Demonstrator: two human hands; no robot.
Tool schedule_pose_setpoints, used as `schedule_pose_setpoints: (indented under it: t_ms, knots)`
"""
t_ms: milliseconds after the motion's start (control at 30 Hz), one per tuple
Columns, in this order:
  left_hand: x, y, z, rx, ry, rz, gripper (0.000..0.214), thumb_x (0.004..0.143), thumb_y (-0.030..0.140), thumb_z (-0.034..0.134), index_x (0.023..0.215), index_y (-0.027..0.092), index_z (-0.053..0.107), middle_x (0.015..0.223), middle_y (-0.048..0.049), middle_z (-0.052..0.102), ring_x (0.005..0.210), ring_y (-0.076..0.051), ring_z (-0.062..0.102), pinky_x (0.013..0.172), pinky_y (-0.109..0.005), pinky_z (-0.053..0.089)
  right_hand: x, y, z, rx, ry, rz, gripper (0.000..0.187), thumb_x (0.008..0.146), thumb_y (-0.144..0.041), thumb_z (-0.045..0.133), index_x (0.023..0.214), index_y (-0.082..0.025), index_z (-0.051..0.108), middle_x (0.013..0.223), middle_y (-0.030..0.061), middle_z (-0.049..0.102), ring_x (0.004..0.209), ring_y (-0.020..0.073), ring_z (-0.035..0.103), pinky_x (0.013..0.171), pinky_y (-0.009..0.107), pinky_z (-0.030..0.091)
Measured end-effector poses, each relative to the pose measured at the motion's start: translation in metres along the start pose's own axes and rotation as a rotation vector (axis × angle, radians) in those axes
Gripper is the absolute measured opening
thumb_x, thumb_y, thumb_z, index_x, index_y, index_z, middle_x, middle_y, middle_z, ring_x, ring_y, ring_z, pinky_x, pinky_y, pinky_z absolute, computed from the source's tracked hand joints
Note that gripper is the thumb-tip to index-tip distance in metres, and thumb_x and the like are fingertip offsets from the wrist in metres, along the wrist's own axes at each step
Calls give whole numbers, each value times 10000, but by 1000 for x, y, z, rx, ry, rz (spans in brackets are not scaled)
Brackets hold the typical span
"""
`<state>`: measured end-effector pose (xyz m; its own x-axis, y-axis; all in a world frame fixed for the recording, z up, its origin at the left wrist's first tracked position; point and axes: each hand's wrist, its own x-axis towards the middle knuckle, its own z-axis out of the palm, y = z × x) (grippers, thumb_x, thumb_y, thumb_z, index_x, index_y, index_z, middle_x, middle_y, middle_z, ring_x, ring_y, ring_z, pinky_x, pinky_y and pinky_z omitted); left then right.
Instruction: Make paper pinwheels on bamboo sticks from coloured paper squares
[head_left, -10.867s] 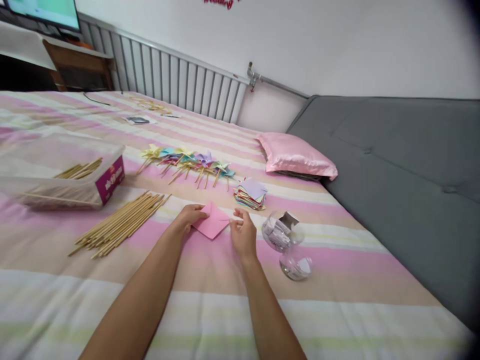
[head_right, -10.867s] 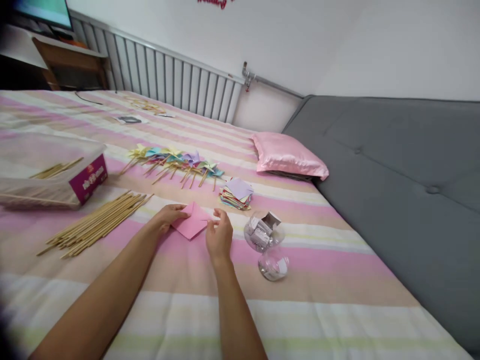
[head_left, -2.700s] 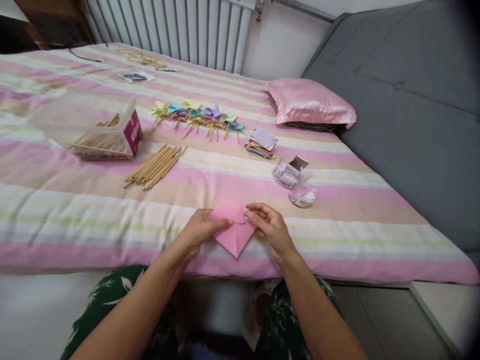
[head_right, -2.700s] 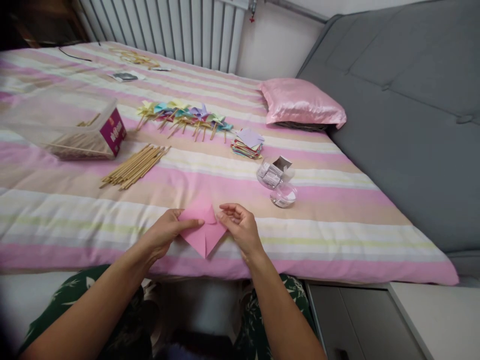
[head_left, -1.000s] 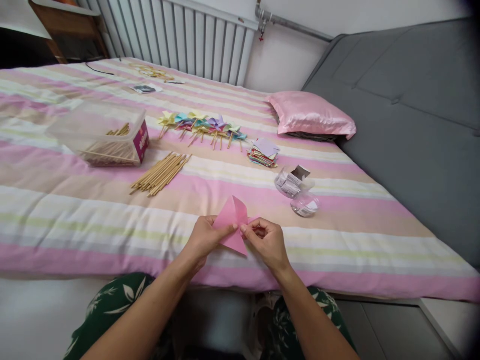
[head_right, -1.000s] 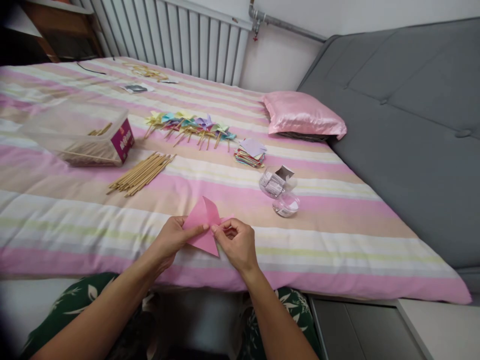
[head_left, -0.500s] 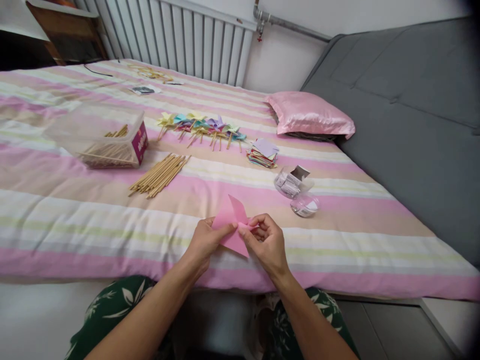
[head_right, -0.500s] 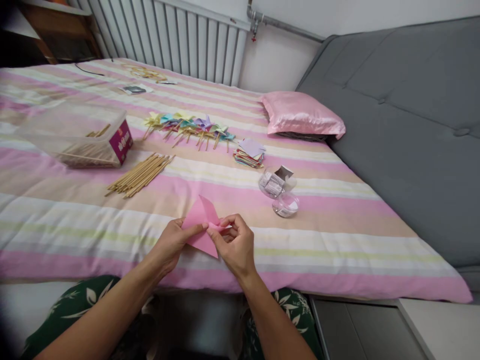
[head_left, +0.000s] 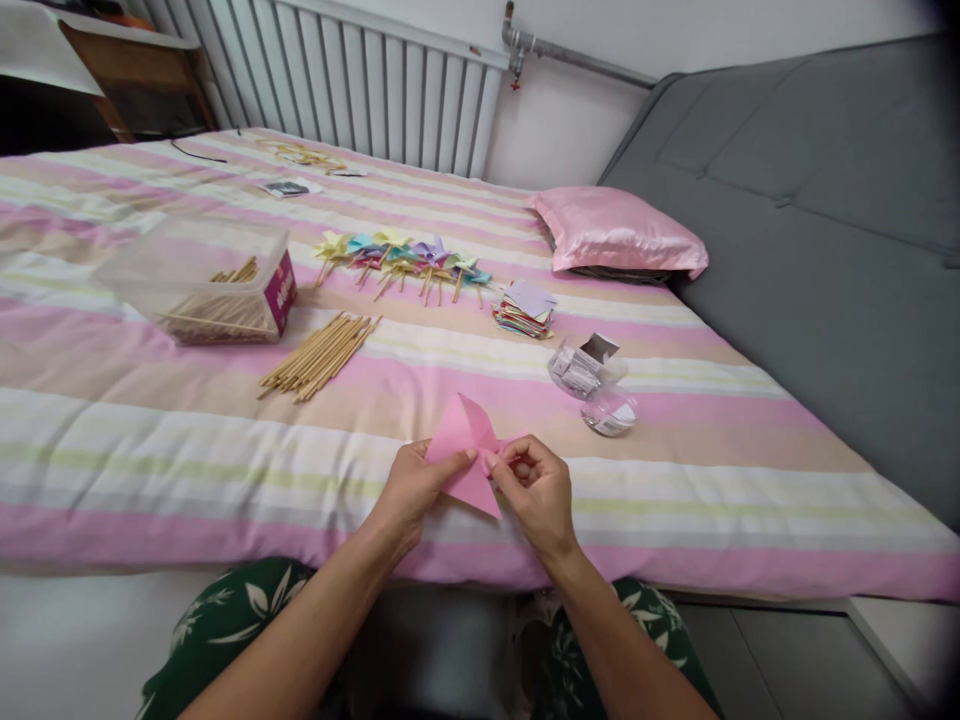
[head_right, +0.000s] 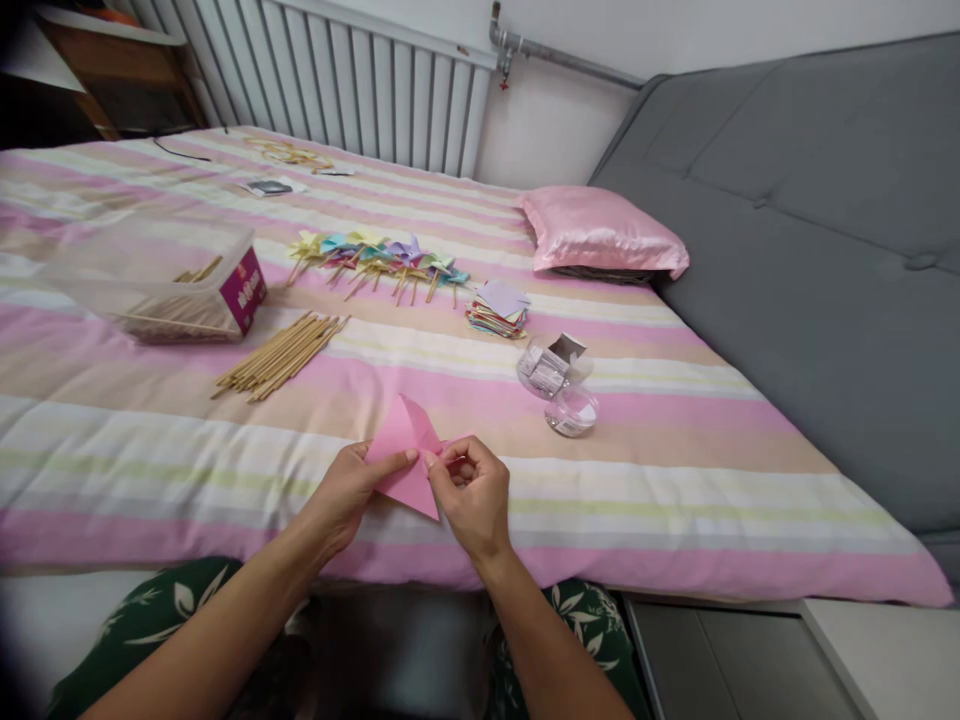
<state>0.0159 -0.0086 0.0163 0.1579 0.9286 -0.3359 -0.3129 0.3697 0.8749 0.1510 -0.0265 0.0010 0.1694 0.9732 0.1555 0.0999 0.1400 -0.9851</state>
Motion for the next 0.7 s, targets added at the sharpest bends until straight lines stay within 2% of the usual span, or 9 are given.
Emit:
schedule_pose_setpoints:
  t_ms: [167, 300, 367, 500, 567, 633, 700]
  knots:
    - [0, -1, 0, 6, 7, 6, 272, 578, 298, 784, 742, 101, 696, 672, -63, 697, 594, -172, 609, 590, -259, 450, 1, 2, -1, 2, -7, 1, 225, 742, -332, 658, 671, -188, 499, 627, -13, 559, 499, 101, 538, 477, 213, 435]
    - [0, -2, 1, -22, -11, 15, 253, 593, 283, 773, 763, 110, 703, 689, -61, 708, 605, -171, 621, 610, -261, 465, 0, 2, 1, 5, 15, -2, 224, 731, -327, 668, 714, -190, 493, 716, 3, 584, 554, 104, 569, 511, 209, 452]
    - [0, -2, 2, -29, -3, 16, 257, 601, 276, 767, 791, 113, 709, 702, -61, 715, 621, -172, 630, 626, -262, 474, -2, 2, 2, 34, 35, 0, 253, 724, -317, 681, 842, -203, 488, 733, -4, 595, 583, 111, 584, 522, 204, 452]
    - [0, -4, 2, -50, 2, 25, 267, 618, 275, 760, 824, 114, 711, 744, -68, 726, 663, -178, 645, 654, -265, 484, -5, 3, 7, 146, 73, 12, 578, 737, -293, 682, 1206, -247, 348, 738, -29, 600, 595, 110, 586, 533, 202, 449]
    - [0, -4, 2, -75, -13, 15, 262, 631, 275, 753, 834, 116, 708, 748, -67, 727, 676, -179, 648, 671, -270, 489, -5, 5, 8, 209, 99, 38, 684, 736, -295, 686, 1285, -264, 279, 799, -19, 603, 615, 108, 590, 552, 211, 462]
    - [0, -3, 1, -102, -13, -5, 252, 638, 269, 750, 835, 119, 707, 740, -60, 727, 673, -172, 647, 669, -260, 487, -5, 6, 8, 267, 82, 92, 648, 728, -314, 694, 1262, -248, 332, 853, 5, 611, 667, 121, 605, 602, 233, 486]
    - [0, -2, 1, -132, -8, -18, 238, 647, 260, 746, 836, 122, 705, 736, -52, 726, 666, -156, 641, 653, -239, 481, -4, 7, 8, 316, 15, 166, 462, 717, -340, 700, 1104, -203, 489, 845, 24, 619, 713, 138, 611, 653, 253, 497]
